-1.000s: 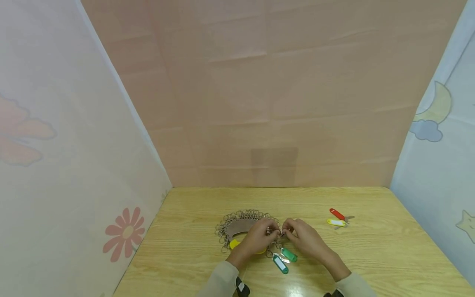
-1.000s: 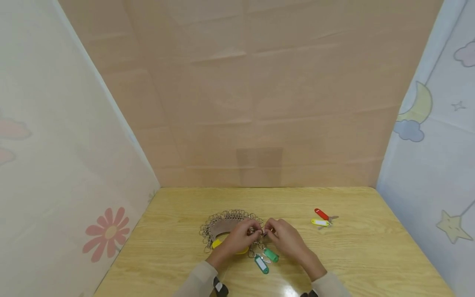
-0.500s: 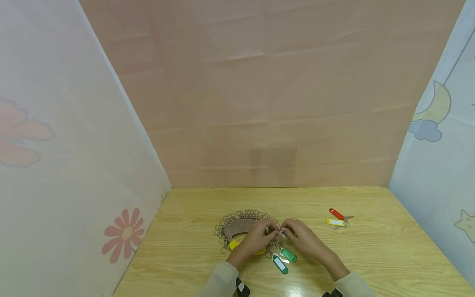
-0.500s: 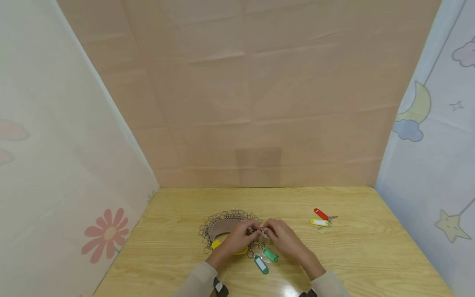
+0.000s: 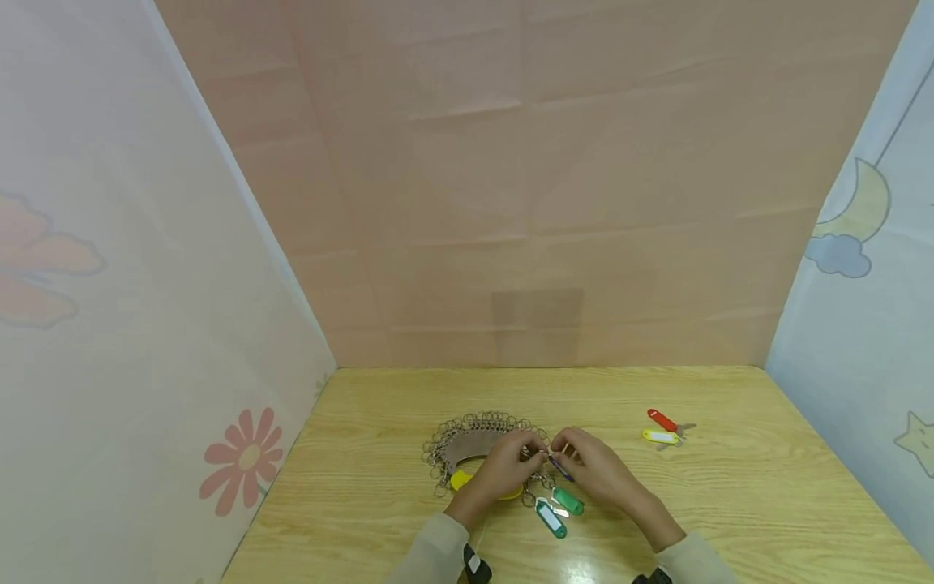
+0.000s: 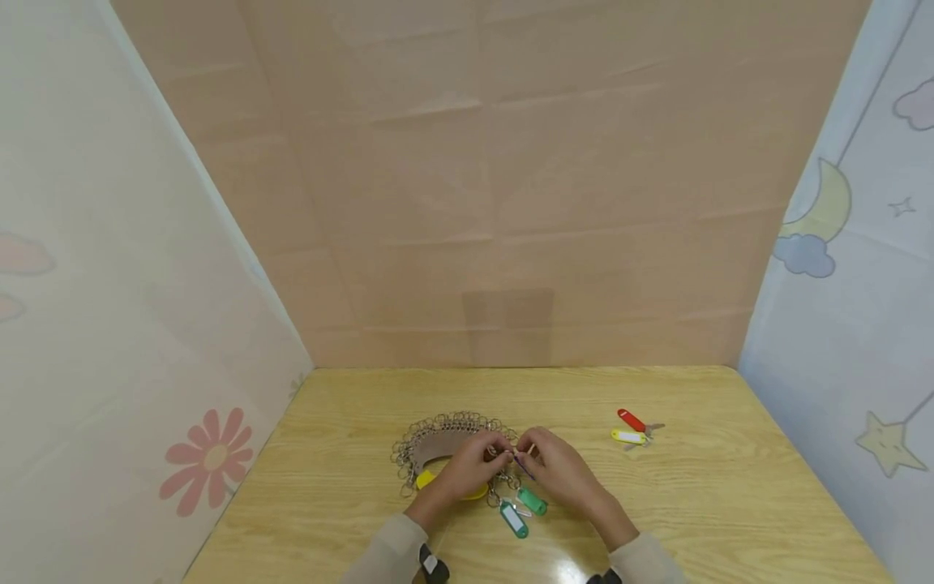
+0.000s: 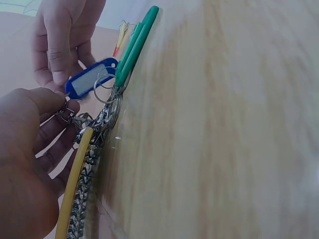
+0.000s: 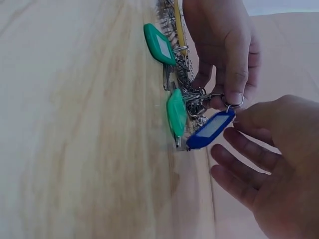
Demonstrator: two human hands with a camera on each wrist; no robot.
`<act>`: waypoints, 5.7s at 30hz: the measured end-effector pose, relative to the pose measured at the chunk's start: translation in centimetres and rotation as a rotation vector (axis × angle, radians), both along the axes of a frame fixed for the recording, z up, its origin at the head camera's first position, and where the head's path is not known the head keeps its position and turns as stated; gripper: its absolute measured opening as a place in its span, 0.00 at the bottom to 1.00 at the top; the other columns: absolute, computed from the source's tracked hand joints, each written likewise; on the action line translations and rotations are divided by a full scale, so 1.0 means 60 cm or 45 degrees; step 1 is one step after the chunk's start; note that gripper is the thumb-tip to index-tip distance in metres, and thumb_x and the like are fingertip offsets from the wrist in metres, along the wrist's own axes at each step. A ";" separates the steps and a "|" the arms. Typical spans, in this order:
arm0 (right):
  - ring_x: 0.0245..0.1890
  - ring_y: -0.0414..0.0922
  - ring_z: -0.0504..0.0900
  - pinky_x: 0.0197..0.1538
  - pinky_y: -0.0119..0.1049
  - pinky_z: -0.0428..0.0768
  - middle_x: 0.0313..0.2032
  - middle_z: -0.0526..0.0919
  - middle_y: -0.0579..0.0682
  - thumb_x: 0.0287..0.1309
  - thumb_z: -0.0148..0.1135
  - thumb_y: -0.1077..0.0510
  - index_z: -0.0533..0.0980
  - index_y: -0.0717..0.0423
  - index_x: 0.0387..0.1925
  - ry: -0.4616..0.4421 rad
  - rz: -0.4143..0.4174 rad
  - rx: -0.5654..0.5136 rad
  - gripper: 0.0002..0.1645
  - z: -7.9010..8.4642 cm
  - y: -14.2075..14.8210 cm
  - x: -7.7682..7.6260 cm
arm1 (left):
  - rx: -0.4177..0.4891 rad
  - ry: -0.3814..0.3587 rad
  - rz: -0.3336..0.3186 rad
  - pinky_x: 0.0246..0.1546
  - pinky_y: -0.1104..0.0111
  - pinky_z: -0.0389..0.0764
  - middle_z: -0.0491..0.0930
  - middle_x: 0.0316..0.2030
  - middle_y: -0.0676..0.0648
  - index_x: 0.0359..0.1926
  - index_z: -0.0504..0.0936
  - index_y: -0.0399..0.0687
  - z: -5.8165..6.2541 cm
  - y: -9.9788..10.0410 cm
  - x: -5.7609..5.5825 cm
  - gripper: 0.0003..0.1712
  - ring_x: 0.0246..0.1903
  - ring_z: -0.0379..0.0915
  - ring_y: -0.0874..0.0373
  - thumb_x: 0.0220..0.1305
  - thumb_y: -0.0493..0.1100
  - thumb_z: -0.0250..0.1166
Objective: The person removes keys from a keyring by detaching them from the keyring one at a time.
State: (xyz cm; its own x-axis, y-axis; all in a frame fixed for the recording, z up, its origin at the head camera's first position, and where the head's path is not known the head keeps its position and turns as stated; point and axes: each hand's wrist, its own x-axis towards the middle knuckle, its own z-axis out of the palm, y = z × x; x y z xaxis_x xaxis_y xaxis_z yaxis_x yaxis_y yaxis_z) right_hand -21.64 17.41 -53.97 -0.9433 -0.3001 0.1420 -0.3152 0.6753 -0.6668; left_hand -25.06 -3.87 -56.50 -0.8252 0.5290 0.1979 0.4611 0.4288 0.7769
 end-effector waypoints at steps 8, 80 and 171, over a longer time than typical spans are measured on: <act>0.32 0.31 0.74 0.34 0.29 0.76 0.36 0.81 0.37 0.69 0.70 0.61 0.83 0.43 0.38 0.155 -0.050 0.026 0.07 0.001 -0.006 -0.001 | -0.001 0.020 -0.020 0.41 0.77 0.78 0.84 0.43 0.54 0.47 0.87 0.51 -0.002 0.000 -0.002 0.06 0.39 0.72 0.73 0.79 0.45 0.64; 0.23 0.31 0.73 0.27 0.29 0.72 0.33 0.85 0.38 0.67 0.69 0.61 0.83 0.46 0.37 0.039 -0.169 -0.003 0.05 -0.001 -0.020 0.004 | 0.037 -0.064 -0.017 0.38 0.75 0.78 0.81 0.39 0.59 0.45 0.86 0.54 -0.011 -0.003 -0.003 0.09 0.35 0.72 0.73 0.81 0.50 0.62; 0.22 0.29 0.73 0.25 0.29 0.72 0.33 0.83 0.35 0.59 0.79 0.56 0.82 0.43 0.38 0.125 -0.252 0.070 0.11 -0.008 -0.048 0.006 | 0.005 -0.001 0.035 0.42 0.75 0.80 0.86 0.41 0.56 0.45 0.87 0.54 -0.009 -0.004 -0.007 0.13 0.38 0.75 0.75 0.82 0.52 0.60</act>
